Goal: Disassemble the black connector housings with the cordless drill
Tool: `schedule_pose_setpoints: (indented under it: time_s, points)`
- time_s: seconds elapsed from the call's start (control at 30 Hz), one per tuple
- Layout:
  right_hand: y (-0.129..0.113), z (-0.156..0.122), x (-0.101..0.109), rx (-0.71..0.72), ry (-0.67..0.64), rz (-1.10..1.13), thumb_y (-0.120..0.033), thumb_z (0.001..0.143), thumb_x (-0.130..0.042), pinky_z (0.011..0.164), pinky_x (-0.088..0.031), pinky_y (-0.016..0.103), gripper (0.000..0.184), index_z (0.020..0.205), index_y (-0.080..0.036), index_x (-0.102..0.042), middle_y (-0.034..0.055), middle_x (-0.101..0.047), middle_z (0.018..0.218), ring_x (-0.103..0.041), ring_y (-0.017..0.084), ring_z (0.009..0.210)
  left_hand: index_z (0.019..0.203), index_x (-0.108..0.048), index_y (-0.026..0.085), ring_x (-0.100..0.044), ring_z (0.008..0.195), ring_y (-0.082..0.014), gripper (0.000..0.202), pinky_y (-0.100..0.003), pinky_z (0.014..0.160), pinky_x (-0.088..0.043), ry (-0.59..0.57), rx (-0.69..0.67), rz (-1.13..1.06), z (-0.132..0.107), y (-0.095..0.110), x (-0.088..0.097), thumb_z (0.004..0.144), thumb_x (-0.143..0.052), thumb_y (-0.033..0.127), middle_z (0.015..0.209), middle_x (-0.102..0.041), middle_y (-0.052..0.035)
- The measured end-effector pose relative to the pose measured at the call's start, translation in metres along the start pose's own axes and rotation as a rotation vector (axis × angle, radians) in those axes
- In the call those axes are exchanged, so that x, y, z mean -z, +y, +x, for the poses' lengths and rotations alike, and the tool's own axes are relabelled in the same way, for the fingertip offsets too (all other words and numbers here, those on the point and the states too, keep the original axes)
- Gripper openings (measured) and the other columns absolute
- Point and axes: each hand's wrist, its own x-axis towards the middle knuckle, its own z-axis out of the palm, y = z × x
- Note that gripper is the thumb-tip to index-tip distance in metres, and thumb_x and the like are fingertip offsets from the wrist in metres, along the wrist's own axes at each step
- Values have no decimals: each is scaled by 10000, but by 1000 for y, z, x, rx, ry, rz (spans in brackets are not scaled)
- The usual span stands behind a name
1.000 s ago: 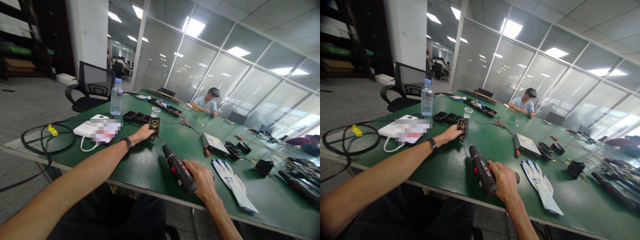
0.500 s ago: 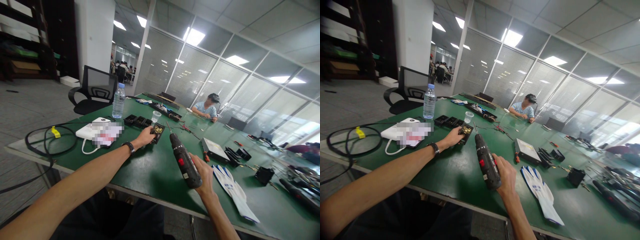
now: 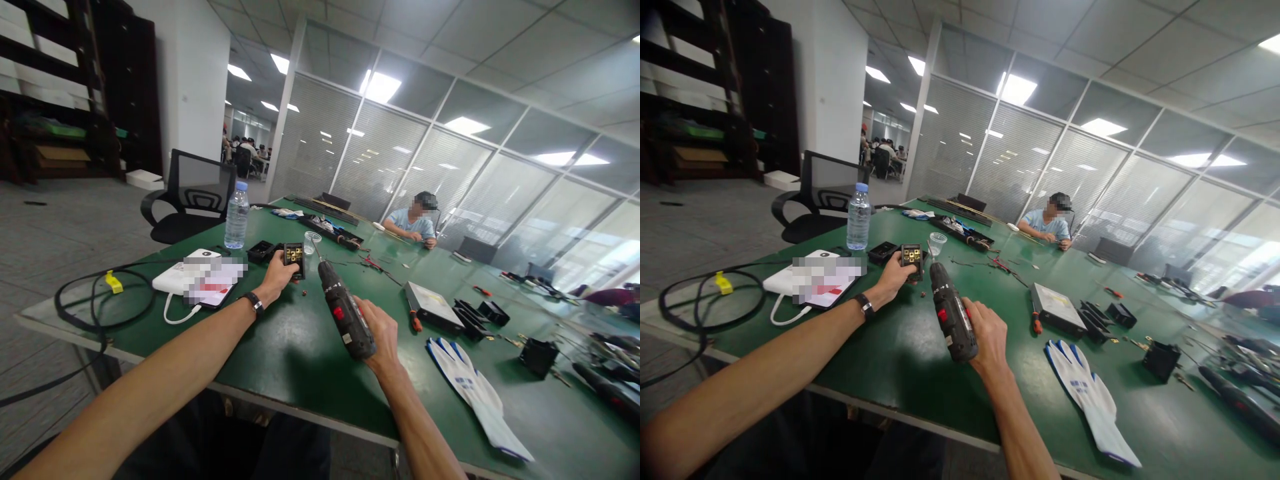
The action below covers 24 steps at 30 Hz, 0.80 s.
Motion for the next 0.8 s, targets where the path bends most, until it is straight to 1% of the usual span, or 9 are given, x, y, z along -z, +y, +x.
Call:
schedule_pose_setpoints:
  time_s: [0.17, 0.3, 0.4, 0.5, 0.6, 0.63, 0.67, 0.73, 0.8]
  points:
    - [-8, -1, 12, -49, -94, -17, -313, 886, -519, 733, -421, 324, 422, 1271, -185, -636, 73, -708, 965, -644, 227, 839, 1130, -514, 201, -691, 708, -174, 460, -272, 535, -545, -5, 26, -46, 2, -1, 0, 735, -747, 232, 1046, -711, -79]
    - [-14, 3, 18, -91, -144, 100, -324, 875, -546, 769, -447, 314, 387, 1229, -215, -657, 65, -721, 981, -667, 227, 875, 1088, -527, 197, -698, 803, -180, 399, -304, 647, -579, -8, -17, -71, 3, -3, 0, 767, -755, 266, 1074, -709, -81]
    - [-14, 2, 17, -102, -150, 167, -305, 850, -575, 799, -468, 311, 377, 1207, -227, -665, 66, -731, 1014, -683, 229, 897, 1074, -541, 188, -695, 896, -188, 371, -326, 756, -581, 11, -60, -62, 4, -4, 1, 775, -752, 250, 1086, -706, -86]
    - [-12, -2, 11, -122, -107, 244, -281, 829, -606, 790, -485, 309, 360, 1178, -219, -671, 62, -735, 1016, -686, 228, 896, 1092, -548, 187, -688, 965, -193, 389, -347, 853, -563, 20, -87, -59, 6, -5, 2, 768, -758, 234, 1094, -708, -86]
    - [-13, -2, 6, -211, -7, 419, -335, 845, -649, 674, -499, 290, 200, 981, -196, -695, 39, -713, 846, -659, 196, 736, 1124, -569, 190, -685, 988, -207, 411, -364, 881, -549, 12, -98, -44, 6, -5, 3, 762, -759, 238, 1106, -712, -88]
    - [-14, 0, 5, -263, 34, 467, -371, 856, -657, 633, -498, 288, 189, 907, -192, -690, 31, -692, 776, -638, 186, 675, 1121, -589, 188, -682, 1001, -211, 404, -365, 898, -540, 14, -113, -22, 6, -5, 4, 759, -760, 239, 1111, -714, -87]
    - [-16, 3, 5, -314, 68, 502, -409, 865, -661, 606, -498, 291, 220, 851, -190, -681, 25, -672, 725, -620, 181, 633, 1112, -612, 185, -678, 1014, -215, 387, -365, 917, -529, 19, -131, 3, 6, -4, 5, 758, -758, 240, 1115, -716, -86]
    - [-17, 15, 6, -393, 115, 528, -465, 872, -664, 601, -508, 303, 286, 799, -189, -673, 25, -657, 688, -616, 182, 612, 1093, -654, 182, -671, 1028, -220, 352, -368, 950, -508, 29, -150, 48, 6, -4, 6, 760, -750, 246, 1113, -721, -83]
    - [-13, 29, 8, -397, 130, 521, -482, 865, -671, 610, -514, 307, 308, 779, -186, -669, 26, -654, 681, -617, 182, 618, 1092, -673, 183, -670, 1022, -222, 344, -374, 959, -501, 39, -138, 61, 6, -4, 8, 762, -743, 253, 1104, -725, -81]
